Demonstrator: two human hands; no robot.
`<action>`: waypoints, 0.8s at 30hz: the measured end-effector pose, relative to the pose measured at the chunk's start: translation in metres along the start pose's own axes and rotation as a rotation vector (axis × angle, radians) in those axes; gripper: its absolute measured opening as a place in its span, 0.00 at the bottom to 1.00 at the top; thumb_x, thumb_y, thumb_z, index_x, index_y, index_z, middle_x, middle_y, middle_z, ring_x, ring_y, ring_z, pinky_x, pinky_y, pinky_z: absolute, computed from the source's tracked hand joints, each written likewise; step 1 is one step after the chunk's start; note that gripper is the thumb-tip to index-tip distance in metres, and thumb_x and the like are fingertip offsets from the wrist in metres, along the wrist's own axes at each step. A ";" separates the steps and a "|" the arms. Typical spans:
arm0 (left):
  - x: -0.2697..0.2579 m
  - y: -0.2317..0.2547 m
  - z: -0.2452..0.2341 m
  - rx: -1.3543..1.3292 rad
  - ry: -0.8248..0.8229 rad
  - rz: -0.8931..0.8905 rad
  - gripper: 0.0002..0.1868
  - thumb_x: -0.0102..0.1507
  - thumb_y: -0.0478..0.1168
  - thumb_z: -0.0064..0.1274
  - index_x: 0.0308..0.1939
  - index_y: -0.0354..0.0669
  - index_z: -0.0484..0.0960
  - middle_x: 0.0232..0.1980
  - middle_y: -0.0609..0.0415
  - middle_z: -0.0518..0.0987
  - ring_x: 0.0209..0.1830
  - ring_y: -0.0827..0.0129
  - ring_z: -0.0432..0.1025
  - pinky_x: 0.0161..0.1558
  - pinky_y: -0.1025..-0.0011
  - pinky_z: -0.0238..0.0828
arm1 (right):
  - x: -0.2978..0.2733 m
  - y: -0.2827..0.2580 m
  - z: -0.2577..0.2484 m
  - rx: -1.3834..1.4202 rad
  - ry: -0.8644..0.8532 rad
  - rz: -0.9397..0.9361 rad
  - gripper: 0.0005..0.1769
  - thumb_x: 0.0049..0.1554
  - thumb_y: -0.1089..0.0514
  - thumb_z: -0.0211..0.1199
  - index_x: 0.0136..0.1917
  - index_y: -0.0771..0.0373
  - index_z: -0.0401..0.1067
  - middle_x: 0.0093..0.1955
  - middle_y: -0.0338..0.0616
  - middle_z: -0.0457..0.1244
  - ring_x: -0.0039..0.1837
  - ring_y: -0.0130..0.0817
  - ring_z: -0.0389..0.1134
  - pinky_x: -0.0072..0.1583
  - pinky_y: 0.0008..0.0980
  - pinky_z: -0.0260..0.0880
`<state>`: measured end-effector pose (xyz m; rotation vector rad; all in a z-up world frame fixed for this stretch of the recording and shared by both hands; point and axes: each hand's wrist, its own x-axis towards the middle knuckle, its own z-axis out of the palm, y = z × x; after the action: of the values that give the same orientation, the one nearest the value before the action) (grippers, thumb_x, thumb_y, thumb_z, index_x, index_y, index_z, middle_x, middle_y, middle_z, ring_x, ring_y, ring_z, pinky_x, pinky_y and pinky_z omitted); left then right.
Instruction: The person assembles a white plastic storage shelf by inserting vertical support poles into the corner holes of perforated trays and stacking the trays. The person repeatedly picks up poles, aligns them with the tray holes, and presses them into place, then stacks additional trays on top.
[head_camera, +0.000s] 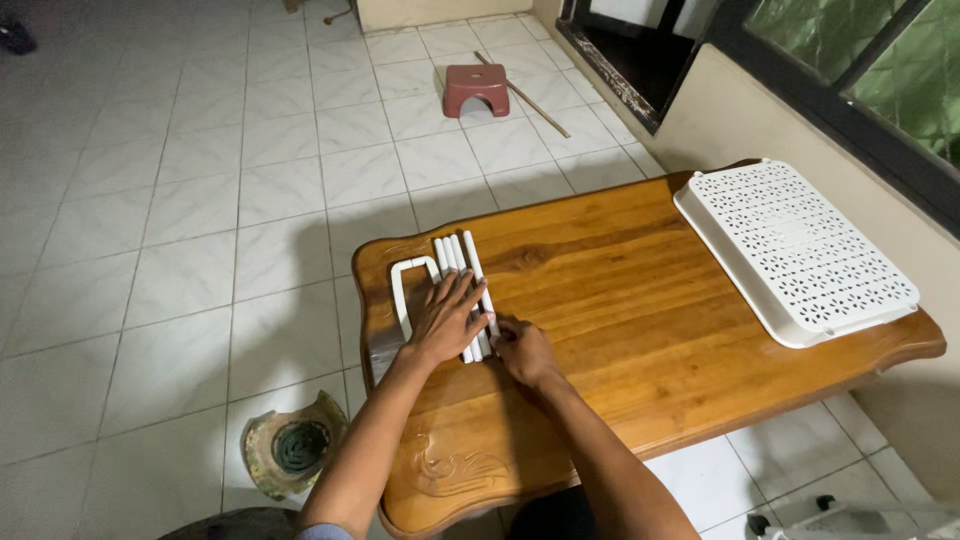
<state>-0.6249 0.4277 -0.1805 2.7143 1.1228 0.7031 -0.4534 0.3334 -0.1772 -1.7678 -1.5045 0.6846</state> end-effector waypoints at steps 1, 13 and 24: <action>-0.001 0.000 0.000 -0.021 -0.006 -0.009 0.34 0.67 0.59 0.48 0.73 0.49 0.67 0.78 0.45 0.61 0.79 0.46 0.49 0.72 0.47 0.48 | -0.001 -0.001 0.001 0.013 0.008 -0.026 0.19 0.52 0.59 0.67 0.58 0.59 0.77 0.50 0.54 0.71 0.50 0.49 0.75 0.53 0.40 0.74; -0.003 -0.003 0.001 -0.120 -0.008 -0.046 0.34 0.69 0.59 0.47 0.74 0.45 0.68 0.79 0.44 0.59 0.81 0.46 0.46 0.76 0.52 0.46 | 0.002 -0.009 0.004 0.011 0.038 -0.011 0.20 0.52 0.59 0.68 0.59 0.60 0.75 0.51 0.55 0.70 0.53 0.49 0.74 0.55 0.40 0.73; -0.003 0.002 -0.006 -0.082 -0.017 -0.052 0.32 0.67 0.57 0.49 0.71 0.45 0.71 0.78 0.45 0.60 0.80 0.47 0.47 0.75 0.50 0.45 | -0.010 -0.022 -0.003 0.011 0.041 -0.068 0.18 0.58 0.59 0.63 0.62 0.60 0.75 0.55 0.57 0.69 0.58 0.52 0.70 0.60 0.40 0.70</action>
<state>-0.6281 0.4239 -0.1752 2.6084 1.1312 0.7016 -0.4663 0.3243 -0.1579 -1.7040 -1.5232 0.6177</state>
